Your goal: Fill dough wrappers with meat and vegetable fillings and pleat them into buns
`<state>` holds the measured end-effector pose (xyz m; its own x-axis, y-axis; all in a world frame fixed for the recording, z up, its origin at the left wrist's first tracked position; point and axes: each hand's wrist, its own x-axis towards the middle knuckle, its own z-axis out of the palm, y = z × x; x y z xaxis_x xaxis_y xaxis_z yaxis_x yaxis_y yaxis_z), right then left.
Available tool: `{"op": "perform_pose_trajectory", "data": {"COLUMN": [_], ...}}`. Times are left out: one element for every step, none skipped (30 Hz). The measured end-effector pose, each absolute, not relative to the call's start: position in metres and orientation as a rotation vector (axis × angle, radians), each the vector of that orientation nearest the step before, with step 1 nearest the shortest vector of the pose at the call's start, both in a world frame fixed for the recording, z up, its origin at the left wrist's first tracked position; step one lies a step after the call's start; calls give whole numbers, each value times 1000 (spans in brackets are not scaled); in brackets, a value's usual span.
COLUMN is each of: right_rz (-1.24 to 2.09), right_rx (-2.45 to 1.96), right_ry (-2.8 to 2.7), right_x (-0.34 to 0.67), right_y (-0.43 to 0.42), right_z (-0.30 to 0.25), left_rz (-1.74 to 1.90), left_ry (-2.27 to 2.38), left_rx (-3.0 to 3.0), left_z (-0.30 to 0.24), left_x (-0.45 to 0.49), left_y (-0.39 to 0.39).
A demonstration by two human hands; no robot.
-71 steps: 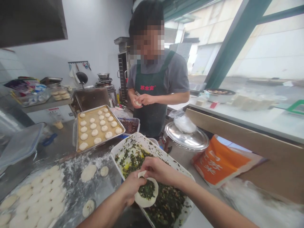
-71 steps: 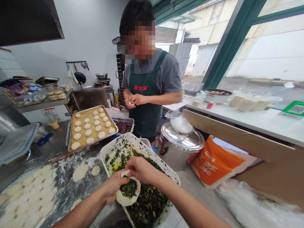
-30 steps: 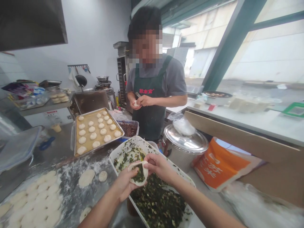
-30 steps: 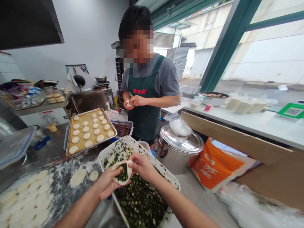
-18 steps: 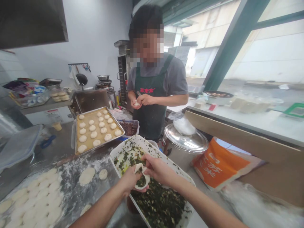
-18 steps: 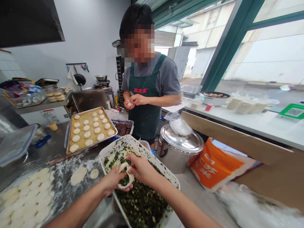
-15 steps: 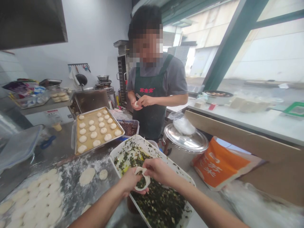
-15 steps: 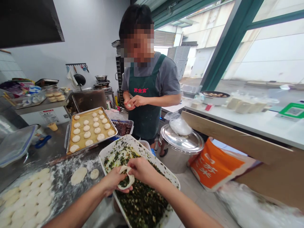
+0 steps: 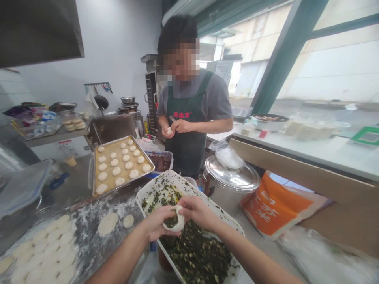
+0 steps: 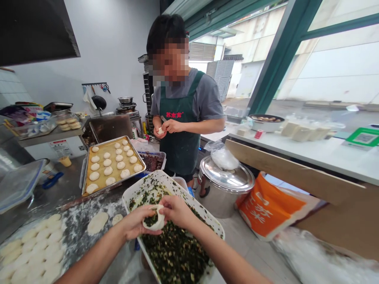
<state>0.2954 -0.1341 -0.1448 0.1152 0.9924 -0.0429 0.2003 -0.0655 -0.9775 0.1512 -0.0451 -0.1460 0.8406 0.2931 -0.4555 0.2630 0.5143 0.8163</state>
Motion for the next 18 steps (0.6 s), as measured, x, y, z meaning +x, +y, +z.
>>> {"op": "perform_pose_trajectory", "data": {"right_rz": [1086,1093,1096,1103,1115,1131,1147,1152,1136,1089,1010,903,779,652,540,454,395,363], "right_rx": [-1409,-1380,-1358,-1339,-1321,-1305,-1294,-1294,-1314,-1361,-1437,-1535,-1639,-1733,-1802,-1843,-1861,-1867], "right_ry": [-1183,-1140,-1114,-1100,-1095,-1101,-1118,-1151,-1195,-1253,-1318,-1386,-1455,-1523,-1592,-1659,-1720,-1770], "right_x": [296,297,297,298,299,300,300,301,301,301,301,300,298,296,293,291,289,287], "right_y": [-134,-135,-136,-136,-138,-139,-140,-141,-142,-143,-144,-145,-146,-147,-148,-149,-150,-150], "right_z": [-148,-150,-153,-154,-155,-156,-156,-156,-155,-154,-153,-151,-149,-147,-144,-142,-140,-137], "left_rz": [46,65,80,90,93,97,104,114,124,131,136,139,141,141,139,133,124,112], "left_ry": [570,546,529,518,507,500,498,506,522,545,574,606,636,662,680,690,690,683], "left_rx": [974,916,877,856,850,856,875,905,944,988,1035,1085,1137,1189,1239,1282,1320,1349], "left_z": [-144,-143,-142,-142,-142,-143,-144,-146,-148,-150,-152,-153,-155,-156,-157,-158,-158,-158], "left_x": [150,149,147,146,146,145,145,146,147,148,149,151,153,155,157,158,160,161], "left_y": [-44,-44,-44,-45,-46,-48,-49,-50,-51,-52,-53,-54,-55,-57,-58,-60,-61,-63]}}
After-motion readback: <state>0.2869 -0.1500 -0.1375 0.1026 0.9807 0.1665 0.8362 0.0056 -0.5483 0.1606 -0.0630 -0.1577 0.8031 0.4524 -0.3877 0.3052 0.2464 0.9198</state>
